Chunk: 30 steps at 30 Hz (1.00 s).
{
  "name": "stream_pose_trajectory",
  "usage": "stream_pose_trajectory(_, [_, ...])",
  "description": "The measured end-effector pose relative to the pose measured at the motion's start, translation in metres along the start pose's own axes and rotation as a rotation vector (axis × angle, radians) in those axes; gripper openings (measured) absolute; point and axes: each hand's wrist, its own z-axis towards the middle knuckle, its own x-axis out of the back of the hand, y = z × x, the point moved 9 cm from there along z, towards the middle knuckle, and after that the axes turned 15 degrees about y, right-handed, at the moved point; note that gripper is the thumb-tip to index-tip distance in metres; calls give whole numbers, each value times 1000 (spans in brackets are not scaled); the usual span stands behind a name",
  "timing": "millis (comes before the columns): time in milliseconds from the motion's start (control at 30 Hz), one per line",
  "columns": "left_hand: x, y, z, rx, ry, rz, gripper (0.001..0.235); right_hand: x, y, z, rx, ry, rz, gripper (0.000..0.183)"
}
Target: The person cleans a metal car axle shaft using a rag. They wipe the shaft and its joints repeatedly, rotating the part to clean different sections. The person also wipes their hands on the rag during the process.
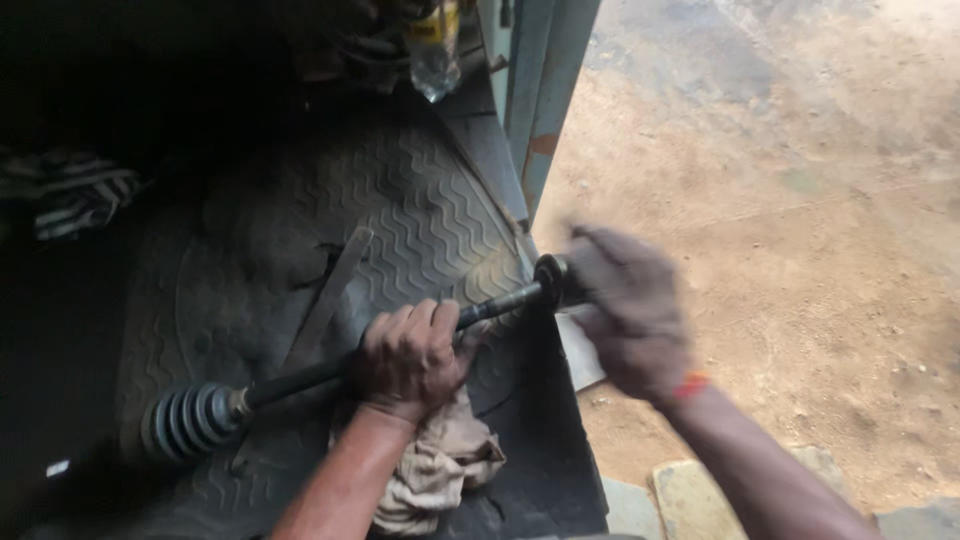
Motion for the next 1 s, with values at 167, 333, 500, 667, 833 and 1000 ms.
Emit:
stream_pose_trajectory(167, [-3, -5, 5, 2, 35, -1, 39, -35, -22, 19, -46, -68, 52, 37])
stream_pose_trajectory(333, [-3, -2, 0, -9, -19, 12, 25, -62, 25, 21, -329, -383, 109, 31])
stream_pose_trajectory(500, [1, 1, 2, -48, -21, 38, 14, -106, 66, 24, -568, -761, 113, 41])
stream_pose_trajectory(667, [-2, 1, 2, -54, -32, 39, 19, -131, 88, 10, -711, -844, 378, 33])
stream_pose_trajectory(833, [-4, -2, -1, -40, -57, 48, 20, -158, 101, 1, 131, -760, 300, 32])
stream_pose_trajectory(1000, [-1, 0, 0, -11, -35, -16, 29, -162, 180, -41, -557, -897, -47, 32])
